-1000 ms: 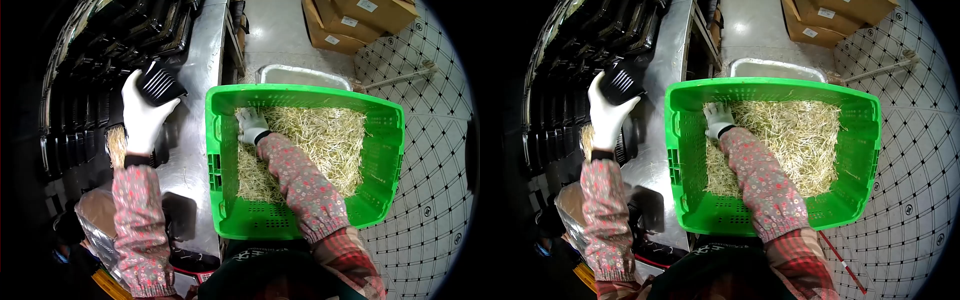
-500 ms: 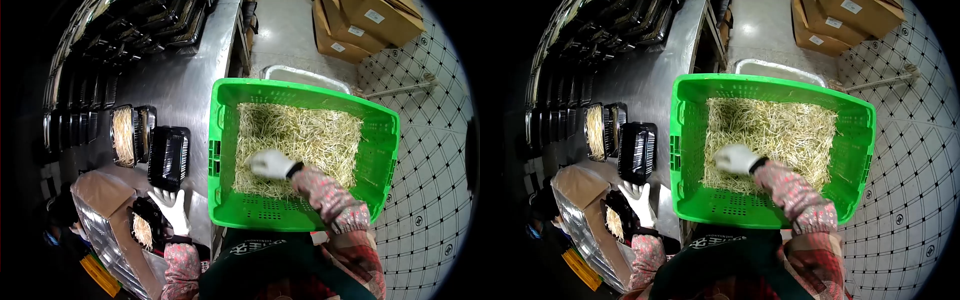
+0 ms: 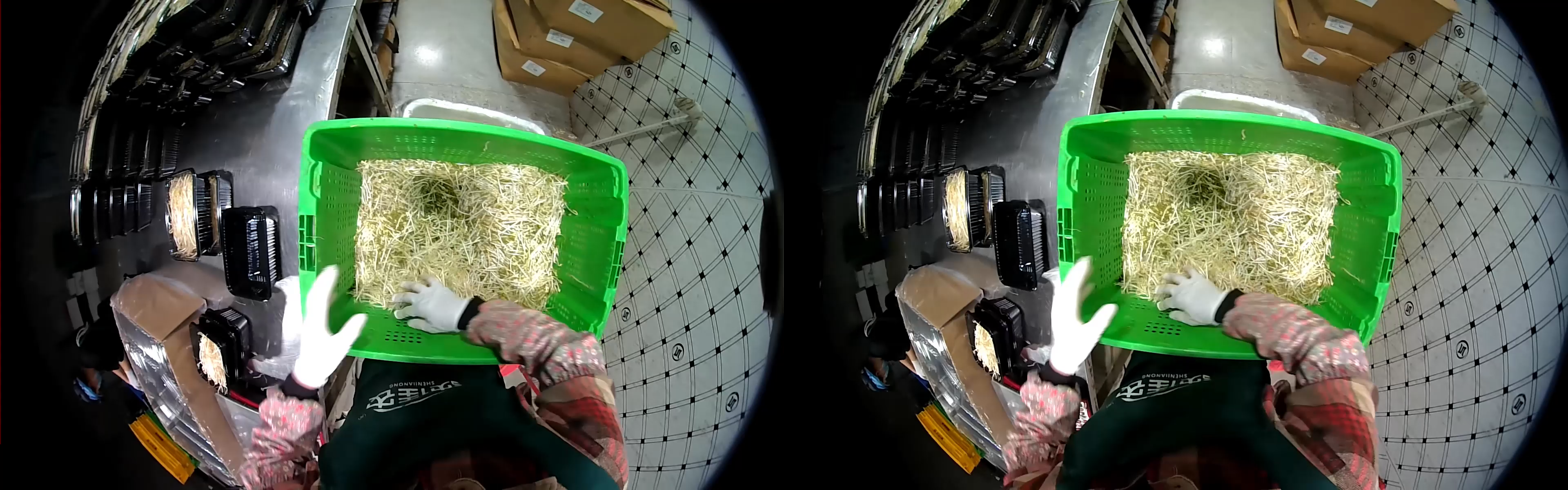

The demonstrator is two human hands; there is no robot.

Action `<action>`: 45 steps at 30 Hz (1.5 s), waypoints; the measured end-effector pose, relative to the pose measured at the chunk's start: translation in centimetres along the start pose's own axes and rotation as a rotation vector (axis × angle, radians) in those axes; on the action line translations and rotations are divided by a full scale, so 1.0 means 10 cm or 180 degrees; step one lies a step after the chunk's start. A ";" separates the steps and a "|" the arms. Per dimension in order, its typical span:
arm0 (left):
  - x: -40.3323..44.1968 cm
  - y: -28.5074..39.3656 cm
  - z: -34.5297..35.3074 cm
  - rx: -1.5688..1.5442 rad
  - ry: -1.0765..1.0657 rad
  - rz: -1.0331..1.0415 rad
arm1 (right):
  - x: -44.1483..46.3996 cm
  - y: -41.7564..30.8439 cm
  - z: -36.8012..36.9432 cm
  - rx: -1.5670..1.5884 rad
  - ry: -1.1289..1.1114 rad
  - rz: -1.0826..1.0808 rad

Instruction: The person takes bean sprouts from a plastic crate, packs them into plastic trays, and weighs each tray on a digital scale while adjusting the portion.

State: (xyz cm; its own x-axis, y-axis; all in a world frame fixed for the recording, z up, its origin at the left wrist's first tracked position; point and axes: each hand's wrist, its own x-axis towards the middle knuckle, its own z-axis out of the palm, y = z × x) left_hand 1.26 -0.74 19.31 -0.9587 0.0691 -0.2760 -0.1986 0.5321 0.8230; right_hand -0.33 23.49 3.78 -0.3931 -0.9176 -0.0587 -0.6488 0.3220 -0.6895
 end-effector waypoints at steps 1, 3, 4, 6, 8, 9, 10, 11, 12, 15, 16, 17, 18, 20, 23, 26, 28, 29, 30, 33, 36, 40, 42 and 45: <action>0.12 -0.02 0.14 0.0157 -0.0542 0.0076 | -0.12 -0.03 -0.26 0.0443 -0.0119 0.0234; 0.37 -0.22 0.40 0.0638 -0.1353 0.0023 | -0.29 0.32 -0.39 0.1990 -0.0036 0.0863; 0.49 -0.41 0.54 0.0889 -0.1613 -0.0148 | -0.35 0.46 -0.47 0.2374 0.0333 0.1363; 0.78 -0.65 0.74 0.1322 -0.2166 -0.0656 | -0.33 0.82 -0.48 0.1960 0.0893 0.2031; 1.00 -0.89 0.96 0.1582 -0.2090 -0.0744 | -0.24 1.03 -0.40 0.0842 0.0983 0.2630; 1.05 -1.03 1.09 0.1720 -0.1940 -0.0742 | -0.11 1.01 -0.41 0.0505 0.0890 0.3050; 1.07 -0.95 1.19 0.1621 -0.1766 -0.0690 | -0.02 1.02 -0.36 0.0450 0.0553 0.3255; 1.04 -0.85 1.30 0.1789 -0.1742 -0.0784 | 0.04 0.95 -0.28 0.0256 0.0420 0.3262; 1.00 -0.74 1.35 0.1722 -0.1754 -0.0563 | 0.01 0.84 -0.16 0.0288 0.0400 0.2974; 0.65 -0.79 1.24 0.1906 -0.1984 0.0260 | -0.34 0.30 -0.10 0.0446 -0.0155 0.2083; 0.58 -0.85 1.14 0.1931 -0.2213 0.0644 | -0.56 0.24 -0.04 0.0488 -0.0088 0.1657; 0.52 -0.92 1.03 0.1945 -0.2439 0.1033 | -0.78 0.24 -0.02 0.0528 -0.0025 0.1236; 0.48 -1.01 0.95 0.1947 -0.2397 0.1168 | -0.93 0.24 -0.09 0.0427 -0.0121 0.1169; 0.47 -1.16 0.84 0.2222 -0.2293 0.1215 | -1.08 0.31 -0.12 0.0215 -0.0168 0.1559; 0.46 -0.96 0.99 0.2231 -0.1685 -0.0024 | -0.92 0.33 -0.09 -0.0046 -0.0058 0.1927; 0.62 -0.69 1.26 0.2204 -0.1965 -0.0454 | -0.58 0.23 -0.02 0.0305 -0.0019 0.2106; 0.70 -0.62 1.37 0.2133 -0.2052 -0.0632 | -0.36 0.18 0.09 0.0522 0.0371 0.2113; 0.70 -0.58 1.37 0.1962 -0.1848 -0.0761 | -0.27 0.18 0.20 0.0677 0.0834 0.2233; 0.71 -0.70 1.39 0.1573 -0.1620 -0.0729 | -0.23 0.13 0.15 0.1454 0.1022 0.2362; 0.70 -0.49 1.07 -0.0516 -0.1074 -0.0888 | -0.15 0.03 -0.06 0.2461 0.1879 0.2073; 0.71 -0.36 0.95 -0.1175 -0.0761 -0.0396 | -0.16 0.07 -0.44 0.2907 0.2046 0.1913; 0.72 -0.54 0.95 -0.1114 -0.0990 -0.0729 | -0.24 0.05 -0.44 0.3283 0.1986 0.2131; 0.68 -0.76 0.94 -0.0289 -0.0894 -0.0394 | -0.36 0.15 -0.30 0.3044 0.1608 0.2295; 0.69 -1.03 0.96 -0.0556 -0.1033 -0.1155 | -0.59 0.38 -0.05 0.2052 0.1345 0.2315</action>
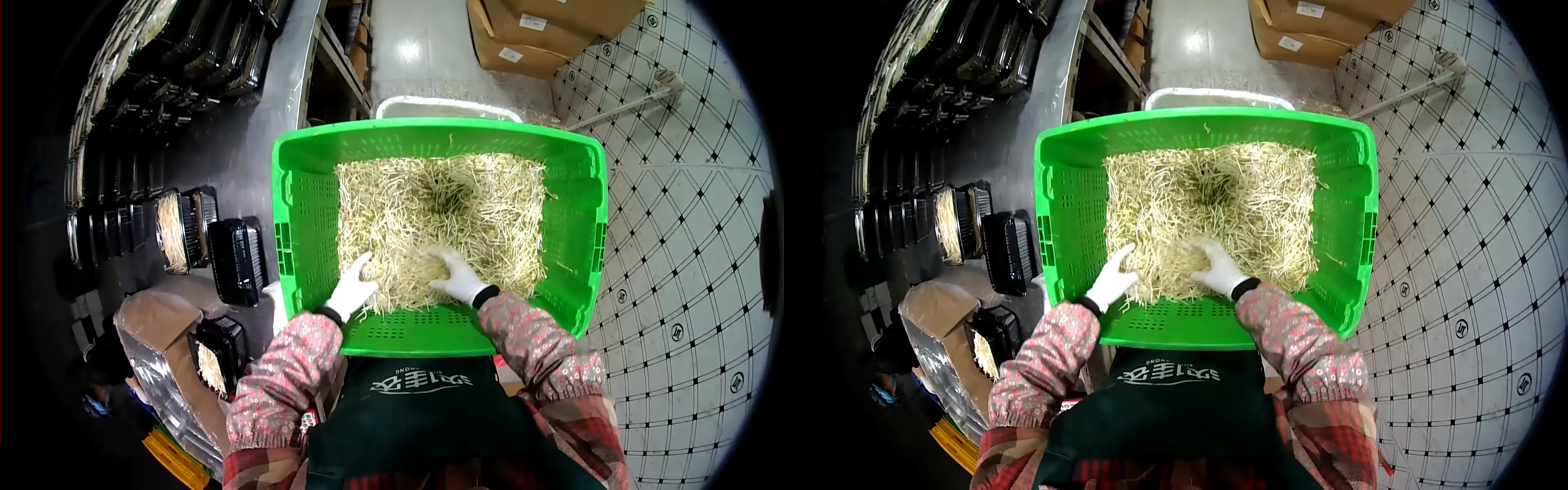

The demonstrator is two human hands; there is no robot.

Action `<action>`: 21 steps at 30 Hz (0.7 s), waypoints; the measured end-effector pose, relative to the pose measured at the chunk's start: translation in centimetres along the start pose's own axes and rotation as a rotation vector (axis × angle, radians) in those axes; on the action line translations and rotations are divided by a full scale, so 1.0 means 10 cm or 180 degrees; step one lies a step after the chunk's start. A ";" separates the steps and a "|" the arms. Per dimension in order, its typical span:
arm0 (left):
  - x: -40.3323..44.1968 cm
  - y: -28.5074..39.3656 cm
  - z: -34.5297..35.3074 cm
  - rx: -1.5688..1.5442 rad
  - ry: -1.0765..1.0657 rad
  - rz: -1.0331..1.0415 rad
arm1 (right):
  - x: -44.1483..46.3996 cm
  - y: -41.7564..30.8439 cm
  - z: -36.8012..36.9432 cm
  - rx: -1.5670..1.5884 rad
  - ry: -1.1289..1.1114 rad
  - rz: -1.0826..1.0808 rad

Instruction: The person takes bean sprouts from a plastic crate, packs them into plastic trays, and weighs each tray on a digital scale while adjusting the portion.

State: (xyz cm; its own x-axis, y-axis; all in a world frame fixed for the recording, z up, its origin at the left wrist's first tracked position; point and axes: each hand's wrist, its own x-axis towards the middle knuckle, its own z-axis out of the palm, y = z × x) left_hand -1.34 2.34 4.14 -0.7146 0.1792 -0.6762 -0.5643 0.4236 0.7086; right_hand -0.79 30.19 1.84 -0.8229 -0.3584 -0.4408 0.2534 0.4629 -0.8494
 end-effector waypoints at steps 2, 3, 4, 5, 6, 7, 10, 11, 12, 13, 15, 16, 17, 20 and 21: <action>0.25 -0.37 0.11 -0.0357 0.0240 -0.0517 | 0.07 0.16 0.06 -0.0073 0.0110 0.0246; 0.20 0.04 0.14 -0.0024 0.0066 -0.1107 | 0.09 0.14 0.16 -0.0066 0.0118 0.0636; 0.21 0.04 0.25 -0.0289 0.0008 -0.1285 | 0.11 0.08 0.26 -0.0059 0.0126 0.1030; 0.21 0.03 0.38 -0.0677 -0.0020 -0.1201 | 0.12 0.02 0.38 -0.0223 0.0036 0.0896; 0.17 0.01 0.51 -0.1066 -0.0045 -0.1120 | 0.13 -0.23 0.39 -0.0186 -0.0280 0.0892; 0.06 0.12 0.60 -0.1344 -0.0019 -0.1148 | 0.12 -0.39 0.37 -0.0403 -0.0392 0.0621; -0.37 0.43 0.61 -0.2662 -0.0142 -0.1257 | 0.22 -0.67 0.10 -0.1020 -0.0823 -0.0153; -0.42 0.41 0.55 -0.2457 -0.0254 -0.1364 | 0.31 -0.66 0.01 -0.1035 -0.1113 -0.0180; -0.46 0.40 0.46 -0.2249 -0.0376 -0.1478 | 0.40 -0.59 -0.05 -0.1291 -0.1249 -0.0336; -0.43 0.35 0.33 -0.1815 -0.0581 -0.1345 | 0.48 -0.63 -0.17 -0.1426 -0.1350 -0.0270; -0.15 0.16 0.00 -0.0222 -0.0505 -0.0792 | 0.73 -0.48 -0.36 -0.1352 -0.1104 -0.0113; 0.09 0.03 -0.10 0.0758 -0.0291 -0.0334 | 0.87 -0.30 -0.39 -0.1134 -0.0756 -0.0023; 0.23 0.17 -0.11 0.1164 0.0303 0.0322 | 0.98 -0.27 -0.43 -0.1124 -0.0591 0.0161; 0.75 0.32 0.00 0.2062 0.0956 0.1769 | 1.15 -0.21 -0.33 -0.1342 -0.0312 0.0620; 0.85 0.19 0.09 0.2199 0.0780 0.1596 | 1.15 -0.09 -0.19 -0.1289 -0.0238 0.0442</action>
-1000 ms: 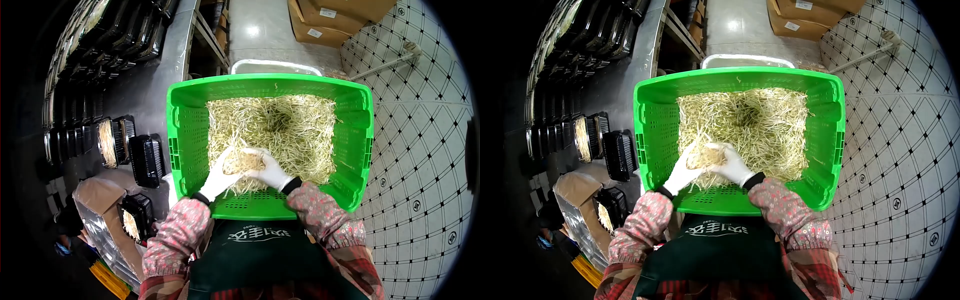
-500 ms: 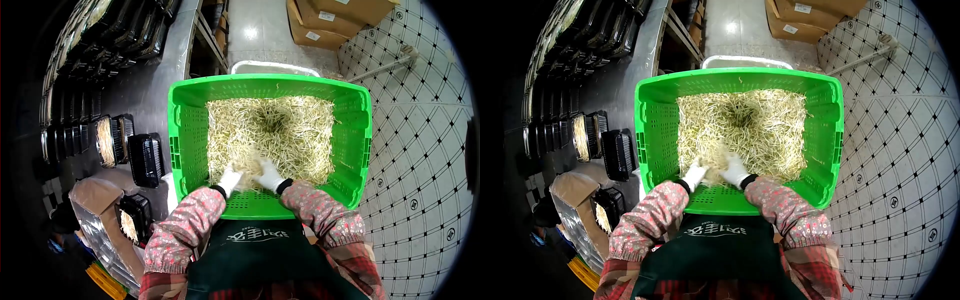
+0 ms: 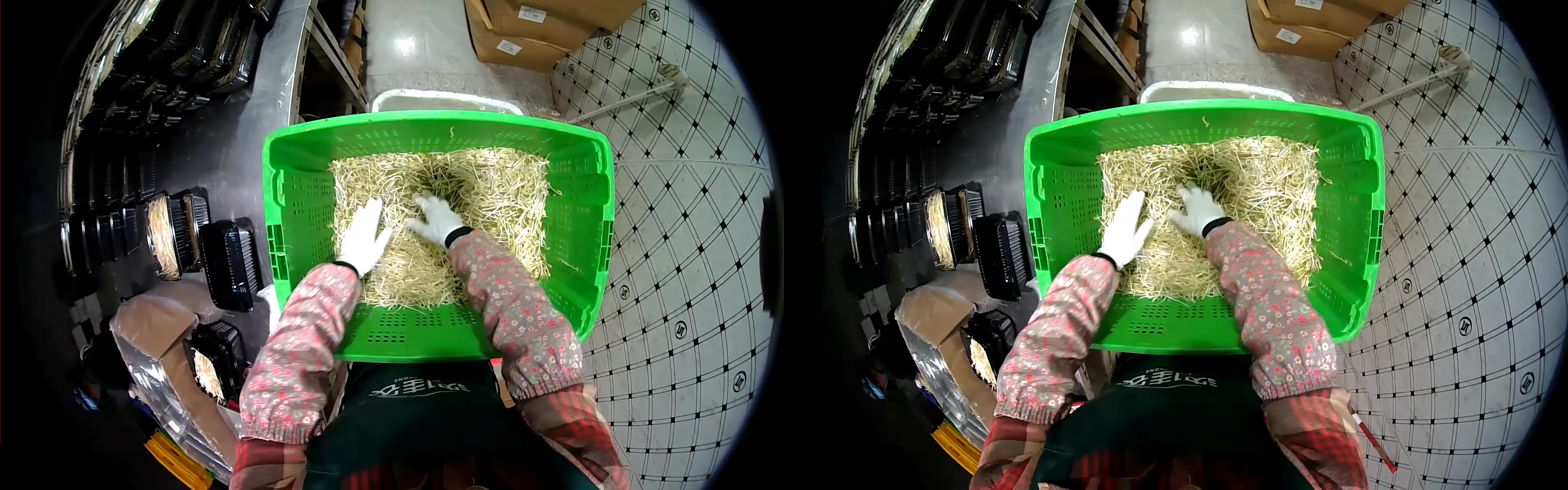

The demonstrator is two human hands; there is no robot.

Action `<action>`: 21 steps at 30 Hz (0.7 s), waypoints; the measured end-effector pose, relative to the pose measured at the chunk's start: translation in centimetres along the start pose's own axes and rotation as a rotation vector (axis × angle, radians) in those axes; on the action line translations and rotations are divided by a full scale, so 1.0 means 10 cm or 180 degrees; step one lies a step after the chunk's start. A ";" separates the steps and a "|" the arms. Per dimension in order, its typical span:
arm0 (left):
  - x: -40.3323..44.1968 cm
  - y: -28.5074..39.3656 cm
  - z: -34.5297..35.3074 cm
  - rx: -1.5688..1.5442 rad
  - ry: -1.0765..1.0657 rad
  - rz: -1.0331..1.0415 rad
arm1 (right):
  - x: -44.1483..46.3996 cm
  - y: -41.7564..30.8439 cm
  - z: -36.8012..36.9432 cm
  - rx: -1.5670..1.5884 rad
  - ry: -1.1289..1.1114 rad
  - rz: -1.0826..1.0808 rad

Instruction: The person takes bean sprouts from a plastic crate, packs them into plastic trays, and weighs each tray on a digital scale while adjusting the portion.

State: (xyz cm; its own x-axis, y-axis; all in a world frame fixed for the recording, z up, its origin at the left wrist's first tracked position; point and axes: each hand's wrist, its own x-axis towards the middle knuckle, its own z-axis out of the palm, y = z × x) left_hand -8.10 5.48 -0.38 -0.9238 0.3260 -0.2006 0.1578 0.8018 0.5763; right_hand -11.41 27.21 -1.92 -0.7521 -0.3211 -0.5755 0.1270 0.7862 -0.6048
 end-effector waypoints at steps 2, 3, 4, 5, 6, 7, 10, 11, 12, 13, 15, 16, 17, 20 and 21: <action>-0.17 -0.02 0.12 0.0205 -0.0824 -0.0043 | -0.18 0.09 0.33 -0.0231 -0.0054 -0.0379; -0.33 0.06 0.02 0.0334 -0.1158 0.0174 | -0.45 0.08 0.39 0.0070 -0.0014 -0.0664; -0.48 0.20 -0.18 0.0231 -0.1491 0.0207 | -0.74 -0.03 0.33 0.0019 -0.0212 -0.0743; -0.64 0.30 -0.34 0.0128 -0.1826 0.0231 | -1.03 -0.05 0.34 -0.0239 -0.0112 -0.0903; -0.80 0.30 -0.35 0.0317 -0.1856 0.0368 | -1.26 -0.04 0.33 -0.0421 -0.0161 -0.1088; -0.93 0.29 -0.34 0.0505 -0.1882 0.0512 | -1.38 -0.01 0.36 -0.0501 -0.0293 -0.1081; -0.83 0.46 -0.31 0.0528 -0.1659 0.0297 | -1.40 -0.05 0.38 -0.0492 -0.0074 -0.0694; -0.76 0.58 -0.31 0.0754 -0.1679 0.0064 | -1.38 -0.11 0.35 -0.0545 -0.0015 -0.0607; -0.72 0.60 -0.20 0.0873 -0.1616 0.0039 | -1.35 -0.15 0.34 -0.0593 0.0040 -0.0520; -0.69 0.59 -0.12 0.0997 -0.1344 0.0228 | -1.30 -0.15 0.36 -0.0589 0.0042 -0.0513; -0.64 0.47 0.07 0.1132 -0.1128 0.0132 | -1.17 -0.07 0.48 -0.0443 -0.0008 -0.0492; -0.65 0.39 0.10 0.1130 -0.1130 0.0128 | -1.12 0.02 0.53 -0.0279 0.0214 -0.0441; -0.68 0.29 0.10 0.0990 -0.1372 0.0034 | -1.06 0.13 0.55 -0.0278 0.0209 -0.0449; -0.80 0.16 -0.22 0.0877 -0.1491 -0.0142 | -0.96 0.46 0.38 0.0474 0.0550 -0.0493; -0.85 0.13 -0.36 0.0940 -0.1488 -0.0208 | -0.97 0.50 0.24 0.0856 0.0810 -0.0454</action>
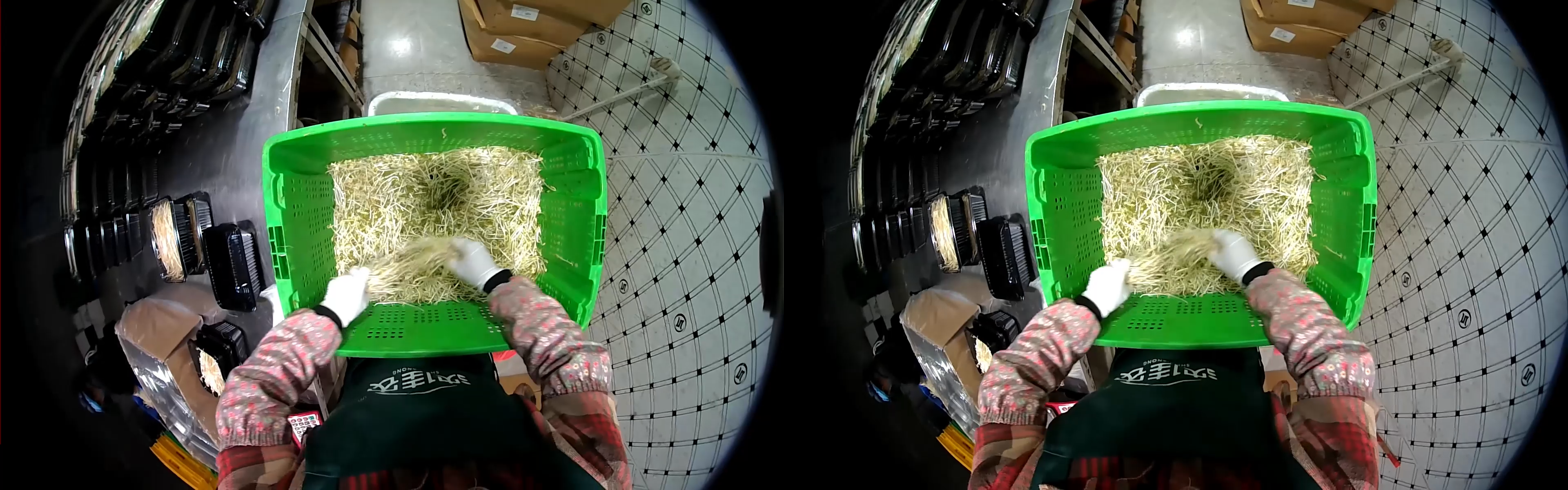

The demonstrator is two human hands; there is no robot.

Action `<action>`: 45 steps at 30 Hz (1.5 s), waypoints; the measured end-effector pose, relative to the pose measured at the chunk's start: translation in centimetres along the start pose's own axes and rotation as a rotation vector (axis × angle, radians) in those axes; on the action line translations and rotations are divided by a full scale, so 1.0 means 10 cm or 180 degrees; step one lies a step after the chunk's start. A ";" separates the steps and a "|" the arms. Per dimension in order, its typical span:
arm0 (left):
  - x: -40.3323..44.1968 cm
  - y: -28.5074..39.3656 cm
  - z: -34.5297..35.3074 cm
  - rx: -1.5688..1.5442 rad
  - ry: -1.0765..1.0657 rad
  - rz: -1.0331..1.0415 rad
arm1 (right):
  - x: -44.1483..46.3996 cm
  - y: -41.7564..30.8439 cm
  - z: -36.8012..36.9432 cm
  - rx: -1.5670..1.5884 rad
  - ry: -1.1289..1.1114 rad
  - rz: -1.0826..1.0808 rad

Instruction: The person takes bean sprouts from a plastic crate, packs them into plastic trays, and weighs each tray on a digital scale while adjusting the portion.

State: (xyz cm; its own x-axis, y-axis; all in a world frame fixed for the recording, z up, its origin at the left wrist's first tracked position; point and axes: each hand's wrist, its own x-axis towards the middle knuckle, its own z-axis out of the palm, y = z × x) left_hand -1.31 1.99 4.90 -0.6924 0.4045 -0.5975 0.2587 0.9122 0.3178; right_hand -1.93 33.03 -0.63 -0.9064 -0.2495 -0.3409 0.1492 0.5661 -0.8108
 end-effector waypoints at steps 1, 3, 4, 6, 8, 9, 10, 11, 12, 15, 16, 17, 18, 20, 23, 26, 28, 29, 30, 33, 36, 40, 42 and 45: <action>-0.10 0.00 -0.15 -0.0046 0.0170 -0.0020 | 0.02 -0.13 -0.21 0.0465 0.0063 0.0322; -0.16 -0.01 -0.20 0.0051 0.0217 0.0258 | 0.08 -0.26 -0.42 0.0829 -0.0054 0.0869; -0.18 0.05 -0.22 0.0043 0.0287 0.0464 | 0.09 -0.27 -0.43 0.0912 -0.0052 0.0882; -0.06 0.33 -0.22 -0.0088 0.0532 0.0823 | 0.14 -0.21 -0.17 0.1221 -0.0115 0.0821; 0.09 0.66 -0.23 -0.0056 0.0535 0.0738 | 0.20 -0.14 0.03 0.0247 -0.0881 0.0795; 0.08 0.70 -0.22 -0.0195 0.0460 0.0608 | 0.22 -0.12 0.04 -0.0014 -0.1110 0.0503; 0.07 0.71 -0.21 -0.0331 0.0393 0.0479 | 0.24 -0.11 0.04 -0.0279 -0.1332 0.0202; 0.01 0.65 -0.22 -0.0701 0.0608 0.0451 | 0.24 -0.09 0.05 -0.0290 -0.1338 0.0189; -0.09 0.56 -0.24 -0.1071 0.0820 0.0413 | 0.23 -0.11 0.05 -0.0210 -0.1226 0.0421; -0.50 0.44 -0.68 -0.1957 0.1874 0.0069 | 0.18 -0.40 0.12 -0.0554 -0.1075 0.0605; -0.65 0.43 -0.79 -0.2602 0.2224 -0.0356 | 0.13 -0.58 0.16 -0.0990 -0.1029 0.0590; -0.83 0.34 -0.91 -0.1903 0.2783 -0.0450 | 0.09 -0.78 0.19 -0.1328 -0.1049 0.0651; -0.95 0.21 -0.88 -0.2173 0.3346 -0.0652 | 0.10 -0.78 0.22 -0.1342 -0.1057 0.0619; -1.20 0.07 -0.88 -0.3363 0.4088 -0.1219 | 0.17 -0.66 0.33 -0.1305 -0.0930 0.0732; -1.51 -0.39 -0.55 -0.3712 0.4424 -0.1711 | 0.27 -0.40 0.20 -0.0654 -0.0515 0.0614; -1.62 -0.65 -0.25 -0.4679 0.4304 -0.2188 | 0.27 -0.75 -0.13 -0.0114 -0.0273 0.0699; -1.59 -0.82 -0.03 -0.5381 0.4202 -0.2258 | 0.33 -0.55 -0.15 0.0280 -0.0409 0.0533; -1.54 -0.95 0.07 -0.5453 0.4052 -0.2263 | 0.34 -0.59 -0.19 0.0597 -0.0430 0.0548; -1.47 -0.95 0.06 -0.5459 0.4018 -0.2331 | 0.37 -0.65 -0.23 0.0912 -0.0463 0.0543; -1.32 -0.90 -0.23 -0.5788 0.4043 -0.2495 | 0.51 -1.15 -0.38 0.1578 -0.0688 0.0096; -1.18 -1.14 -0.17 -0.5533 0.4133 -0.2256 | 0.70 -2.01 -0.41 0.1770 -0.0915 -0.0116; -1.19 -1.25 -0.17 -0.5278 0.4426 -0.2262 | 1.03 -3.03 -0.12 0.1627 -0.1237 -0.1261; -1.37 -1.17 -0.30 -0.4855 0.4196 -0.2493 | 1.11 -3.55 0.15 0.1914 -0.1606 -0.1492; -1.37 -1.41 0.05 -0.3095 0.4576 -0.2267 | 1.25 -3.98 0.75 0.1058 -0.2037 -0.2053</action>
State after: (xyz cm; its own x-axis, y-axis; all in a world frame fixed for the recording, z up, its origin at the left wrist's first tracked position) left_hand 4.88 -16.37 8.27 -0.5810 -0.8129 0.0413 -0.3611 0.3029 0.8820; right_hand -16.20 1.55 23.80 -0.4810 -0.8708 0.1019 -0.1085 -0.0562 -0.9925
